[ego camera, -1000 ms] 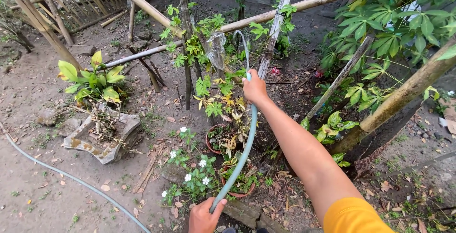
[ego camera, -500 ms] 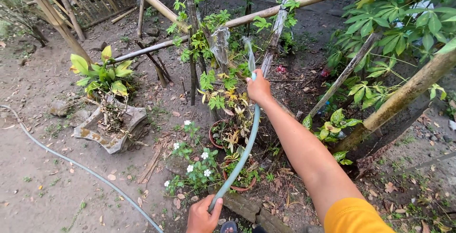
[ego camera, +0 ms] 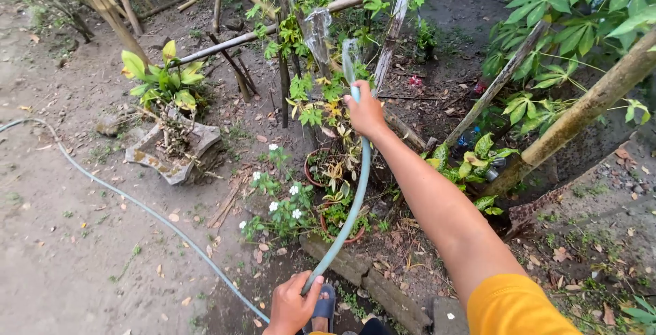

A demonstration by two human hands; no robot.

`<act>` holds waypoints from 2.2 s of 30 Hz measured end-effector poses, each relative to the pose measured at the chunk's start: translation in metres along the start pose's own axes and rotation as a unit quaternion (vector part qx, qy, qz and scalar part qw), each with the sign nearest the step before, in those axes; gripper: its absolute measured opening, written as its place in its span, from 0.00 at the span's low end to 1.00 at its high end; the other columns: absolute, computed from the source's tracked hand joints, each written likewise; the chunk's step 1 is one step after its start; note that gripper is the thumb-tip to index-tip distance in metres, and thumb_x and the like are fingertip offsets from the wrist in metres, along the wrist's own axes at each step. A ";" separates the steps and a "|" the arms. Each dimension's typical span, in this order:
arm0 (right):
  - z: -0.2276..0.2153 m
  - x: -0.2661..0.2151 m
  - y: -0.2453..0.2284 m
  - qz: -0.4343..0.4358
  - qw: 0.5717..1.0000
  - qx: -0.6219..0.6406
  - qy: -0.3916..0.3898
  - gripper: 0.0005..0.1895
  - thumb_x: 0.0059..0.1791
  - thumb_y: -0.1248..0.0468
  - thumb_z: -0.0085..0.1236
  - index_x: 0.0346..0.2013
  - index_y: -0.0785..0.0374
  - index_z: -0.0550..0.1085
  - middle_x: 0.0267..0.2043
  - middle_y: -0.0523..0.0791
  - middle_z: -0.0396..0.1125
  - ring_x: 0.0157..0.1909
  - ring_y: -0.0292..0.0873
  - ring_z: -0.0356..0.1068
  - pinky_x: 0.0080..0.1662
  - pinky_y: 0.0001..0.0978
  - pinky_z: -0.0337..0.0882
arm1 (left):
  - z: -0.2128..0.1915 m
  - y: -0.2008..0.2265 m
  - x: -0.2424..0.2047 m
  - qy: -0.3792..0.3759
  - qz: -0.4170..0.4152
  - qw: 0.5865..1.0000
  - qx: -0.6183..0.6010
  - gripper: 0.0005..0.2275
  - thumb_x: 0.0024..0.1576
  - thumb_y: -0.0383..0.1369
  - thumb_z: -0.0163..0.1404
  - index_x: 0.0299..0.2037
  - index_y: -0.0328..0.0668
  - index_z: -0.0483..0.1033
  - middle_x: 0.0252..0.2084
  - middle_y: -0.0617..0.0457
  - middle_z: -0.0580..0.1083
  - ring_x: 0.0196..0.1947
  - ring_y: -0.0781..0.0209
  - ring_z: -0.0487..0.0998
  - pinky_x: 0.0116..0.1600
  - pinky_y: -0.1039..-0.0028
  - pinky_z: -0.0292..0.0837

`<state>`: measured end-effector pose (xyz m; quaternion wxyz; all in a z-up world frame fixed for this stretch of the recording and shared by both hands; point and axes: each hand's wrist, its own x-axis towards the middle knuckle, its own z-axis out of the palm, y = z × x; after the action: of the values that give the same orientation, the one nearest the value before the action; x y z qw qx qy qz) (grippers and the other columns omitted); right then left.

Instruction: The person waters various potted plants and garden areas using a hose. They move around the backyard, directing water onto different plants and the ground near a bamboo fence and a tree.

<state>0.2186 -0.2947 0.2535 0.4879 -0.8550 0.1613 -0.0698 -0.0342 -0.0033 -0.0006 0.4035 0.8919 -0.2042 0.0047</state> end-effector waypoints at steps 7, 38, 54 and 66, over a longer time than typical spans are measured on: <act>0.014 -0.040 -0.019 -0.079 0.996 0.017 -0.023 0.15 0.58 0.62 0.43 0.60 0.53 0.59 0.29 0.42 0.62 0.19 0.34 0.55 0.19 0.25 0.58 | -0.013 0.038 -0.047 0.078 0.000 0.997 0.003 0.12 0.60 0.45 0.51 0.38 0.46 0.81 0.26 0.57 0.77 0.18 0.59 0.75 0.22 0.62 0.64; 0.085 -0.148 -0.135 -0.175 0.979 0.054 0.092 0.13 0.58 0.63 0.44 0.57 0.52 0.60 0.27 0.39 0.63 0.20 0.33 0.60 0.19 0.25 0.62 | -0.129 -0.021 -0.118 0.065 -0.039 0.996 -0.049 0.21 0.60 0.47 0.50 0.50 0.37 0.81 0.42 0.48 0.83 0.16 0.63 0.76 0.18 0.66 0.74; 0.152 -0.229 -0.157 -0.065 0.992 0.032 0.100 0.12 0.59 0.65 0.42 0.58 0.54 0.60 0.28 0.41 0.61 0.19 0.33 0.56 0.17 0.23 0.62 | -0.182 -0.097 -0.182 0.026 0.066 0.991 -0.110 0.19 0.63 0.44 0.49 0.47 0.33 0.81 0.26 0.53 0.79 0.11 0.71 0.66 0.09 0.77 0.58; 0.137 -0.238 -0.216 -0.164 0.977 0.049 0.125 0.10 0.59 0.67 0.43 0.54 0.53 0.60 0.29 0.41 0.62 0.20 0.34 0.59 0.17 0.23 0.66 | -0.198 -0.073 -0.167 0.050 0.086 0.987 -0.128 0.18 0.64 0.43 0.47 0.45 0.33 0.81 0.24 0.56 0.76 0.12 0.72 0.64 0.10 0.80 0.57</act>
<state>0.0787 0.0005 0.3773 0.4868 -0.8297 0.0752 -0.2626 -0.1296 0.2433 0.0515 0.5222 0.8106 -0.2585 0.0578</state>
